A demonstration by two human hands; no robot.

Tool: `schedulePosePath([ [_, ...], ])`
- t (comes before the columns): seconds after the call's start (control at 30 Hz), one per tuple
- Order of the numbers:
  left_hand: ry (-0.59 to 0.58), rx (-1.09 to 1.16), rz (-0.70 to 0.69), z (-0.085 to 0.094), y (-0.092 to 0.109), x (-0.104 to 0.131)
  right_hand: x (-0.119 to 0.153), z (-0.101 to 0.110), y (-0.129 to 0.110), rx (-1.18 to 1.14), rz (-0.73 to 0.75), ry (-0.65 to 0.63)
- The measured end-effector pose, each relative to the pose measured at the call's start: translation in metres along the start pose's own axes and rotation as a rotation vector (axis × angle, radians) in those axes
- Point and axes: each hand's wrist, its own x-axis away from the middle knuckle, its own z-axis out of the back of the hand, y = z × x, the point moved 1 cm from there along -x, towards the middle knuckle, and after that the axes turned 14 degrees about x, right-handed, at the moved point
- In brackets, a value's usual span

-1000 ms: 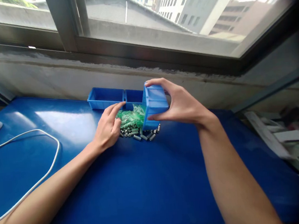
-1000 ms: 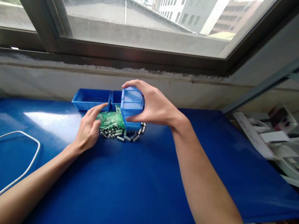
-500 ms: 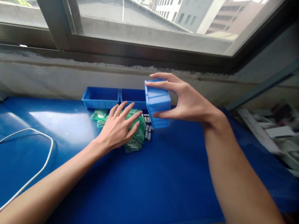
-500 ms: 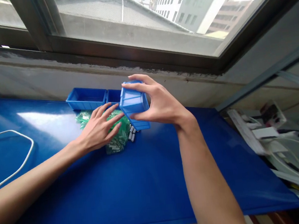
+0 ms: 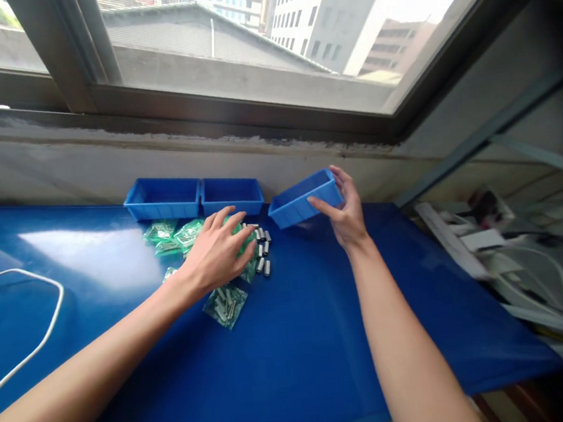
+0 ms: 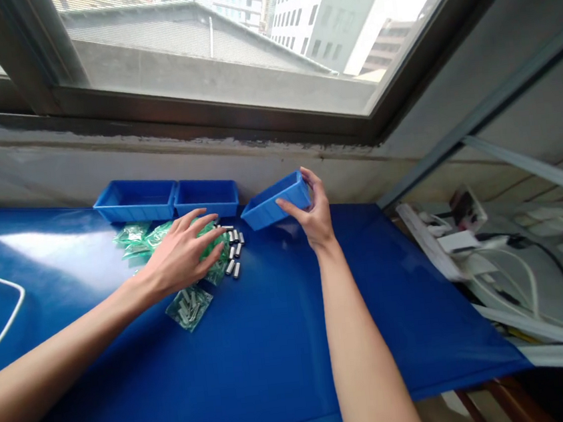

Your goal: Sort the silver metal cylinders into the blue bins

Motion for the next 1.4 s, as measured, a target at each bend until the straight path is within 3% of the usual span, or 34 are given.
schedulePosePath([
  [0.23, -0.03, -0.053, 0.026, -0.014, 0.007, -0.016, 0.013, -0.022, 0.043, -0.075, -0.182, -0.057],
  [0.43, -0.02, -0.048, 0.01, -0.014, 0.011, -0.018, 0.019, -0.027, 0.046, 0.19, -0.276, 0.055],
  [0.6, -0.042, -0.046, 0.005, -0.009, 0.008, -0.006, 0.022, -0.026, 0.033, 0.157, -0.258, 0.054],
  [0.8, 0.049, 0.012, 0.039, 0.007, -0.002, 0.022, 0.029, -0.021, -0.001, 0.451, -0.061, 0.149],
  [1.03, -0.013, 0.031, 0.069, 0.016, -0.013, 0.046, 0.04, -0.052, -0.033, 0.476, 0.093, -0.023],
  [1.23, -0.097, 0.081, 0.056, 0.015, -0.018, 0.048, 0.046, -0.052, -0.057, 0.484, 0.135, -0.007],
  [1.4, -0.121, 0.114, 0.021, 0.016, -0.022, 0.046, 0.056, -0.062, -0.083, 0.353, 0.19, -0.127],
])
